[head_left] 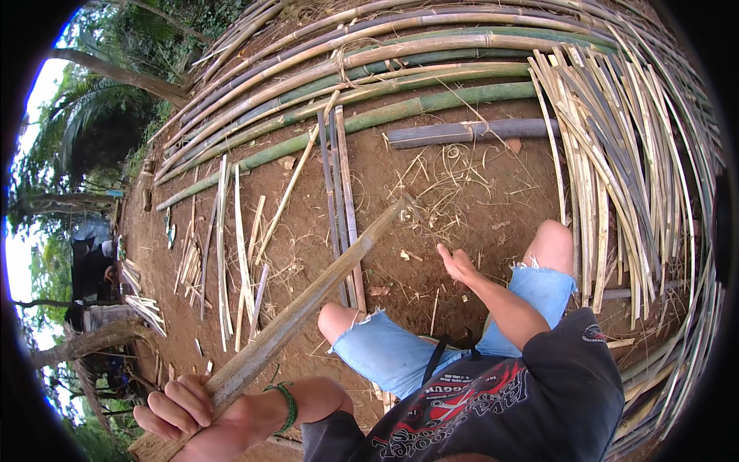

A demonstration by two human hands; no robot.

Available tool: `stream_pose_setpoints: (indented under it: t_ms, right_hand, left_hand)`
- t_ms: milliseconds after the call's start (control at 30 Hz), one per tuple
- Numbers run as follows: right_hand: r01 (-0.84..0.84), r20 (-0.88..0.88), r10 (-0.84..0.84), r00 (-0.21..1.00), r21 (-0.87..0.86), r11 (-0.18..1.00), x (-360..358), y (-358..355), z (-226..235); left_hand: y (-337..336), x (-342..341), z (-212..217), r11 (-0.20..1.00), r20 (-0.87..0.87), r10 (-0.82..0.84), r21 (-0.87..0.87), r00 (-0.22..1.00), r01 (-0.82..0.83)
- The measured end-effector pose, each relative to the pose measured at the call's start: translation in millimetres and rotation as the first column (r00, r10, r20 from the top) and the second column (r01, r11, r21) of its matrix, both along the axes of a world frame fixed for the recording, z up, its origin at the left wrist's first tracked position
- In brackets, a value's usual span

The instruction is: The person sits on the ground and uses a knife to sharpen the end of a bamboo stick into a point. They repeatedly scrape the bamboo against the blade to refine the tip and then inspect the result.

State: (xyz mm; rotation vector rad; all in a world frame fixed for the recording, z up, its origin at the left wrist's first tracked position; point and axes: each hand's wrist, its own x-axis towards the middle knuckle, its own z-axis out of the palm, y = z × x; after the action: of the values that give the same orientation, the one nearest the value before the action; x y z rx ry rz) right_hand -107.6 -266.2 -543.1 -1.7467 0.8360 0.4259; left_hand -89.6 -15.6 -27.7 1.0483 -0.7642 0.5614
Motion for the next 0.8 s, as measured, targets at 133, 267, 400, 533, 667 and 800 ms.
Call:
stream_pose_setpoints:
  t_ms: [133, 267, 400, 533, 667, 800]
  right_hand:
    - [-0.101, 0.013, 0.1, 0.995, 0.061, 0.993, -5.0, -3.7, 37.0]
    - [-0.241, 0.519, 0.225, 0.825, -0.037, 0.97, -21.4, 25.9, 106.3]
    - [0.025, 0.026, -0.027, 0.999, 0.059, 0.998, 12.6, 10.5, 28.9]
    - [-0.182, 0.288, 0.184, 0.94, -0.034, 0.983, 14.2, 16.3, 78.2]
    - [-0.213, 0.462, 0.188, 0.867, 0.003, 0.977, 3.4, 23.6, 58.1]
    - [0.011, -0.02, -0.01, 1.0, 0.05, 0.999, 27.8, 5.4, 2.4]
  left_hand:
    - [2.4, 0.5, -6.1, 0.999, 0.029, -0.027, 0.027, 0.999, 0.026]
    - [14.8, 5.5, -5.4, 0.998, 0.018, -0.04, 0.05, 0.999, 0.039]
    - [10.5, 6.0, -1.2, 0.995, 0.009, -0.095, 0.02, 0.995, 0.094]
    - [13.5, 5.2, -5.3, 0.994, 0.008, -0.11, 0.028, 0.994, 0.11]
    - [19.1, 12.2, -2.1, 0.998, -0.006, -0.062, 0.012, 0.998, 0.063]
    - [21.1, 15.0, -1.1, 0.999, -0.009, -0.049, 0.012, 0.999, 0.049]
